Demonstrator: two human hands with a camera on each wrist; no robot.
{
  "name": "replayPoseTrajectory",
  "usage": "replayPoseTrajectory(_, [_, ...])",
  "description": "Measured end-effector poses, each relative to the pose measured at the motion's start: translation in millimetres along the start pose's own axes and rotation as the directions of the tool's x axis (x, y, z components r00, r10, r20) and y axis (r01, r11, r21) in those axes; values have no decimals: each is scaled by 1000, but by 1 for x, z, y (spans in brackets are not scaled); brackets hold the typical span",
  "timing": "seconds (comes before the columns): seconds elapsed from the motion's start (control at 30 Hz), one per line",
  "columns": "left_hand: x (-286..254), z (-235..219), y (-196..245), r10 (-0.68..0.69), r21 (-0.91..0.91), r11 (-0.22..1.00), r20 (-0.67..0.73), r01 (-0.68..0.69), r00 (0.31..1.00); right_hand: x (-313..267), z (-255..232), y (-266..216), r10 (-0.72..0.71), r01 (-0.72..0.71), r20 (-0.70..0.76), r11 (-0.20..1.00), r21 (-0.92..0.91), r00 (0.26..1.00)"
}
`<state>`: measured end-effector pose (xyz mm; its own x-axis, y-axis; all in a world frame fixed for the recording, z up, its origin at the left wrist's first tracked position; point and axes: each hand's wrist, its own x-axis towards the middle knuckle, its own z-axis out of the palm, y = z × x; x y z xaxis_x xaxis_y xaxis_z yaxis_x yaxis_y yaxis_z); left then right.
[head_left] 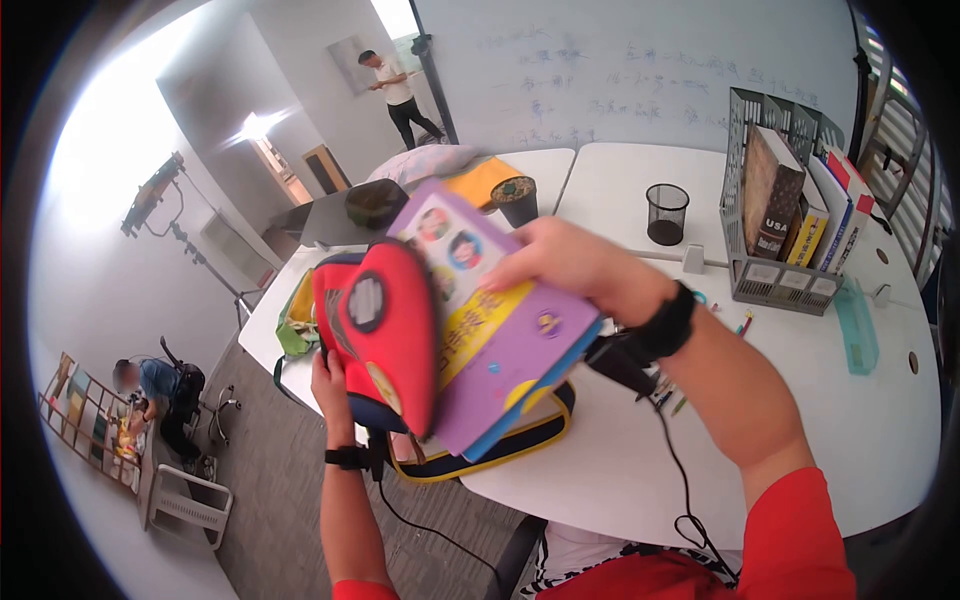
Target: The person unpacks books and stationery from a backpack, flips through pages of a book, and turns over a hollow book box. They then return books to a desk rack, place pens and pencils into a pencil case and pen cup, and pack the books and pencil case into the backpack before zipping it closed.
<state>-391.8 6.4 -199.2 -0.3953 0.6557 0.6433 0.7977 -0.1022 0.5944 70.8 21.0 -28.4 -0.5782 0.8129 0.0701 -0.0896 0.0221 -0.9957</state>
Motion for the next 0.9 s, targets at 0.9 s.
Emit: replayPoseTrajectory(0.9, [-9, 41, 146, 323, 207, 773, 686, -600, 652, -434, -95, 102, 132, 188, -765, 930, 315, 630])
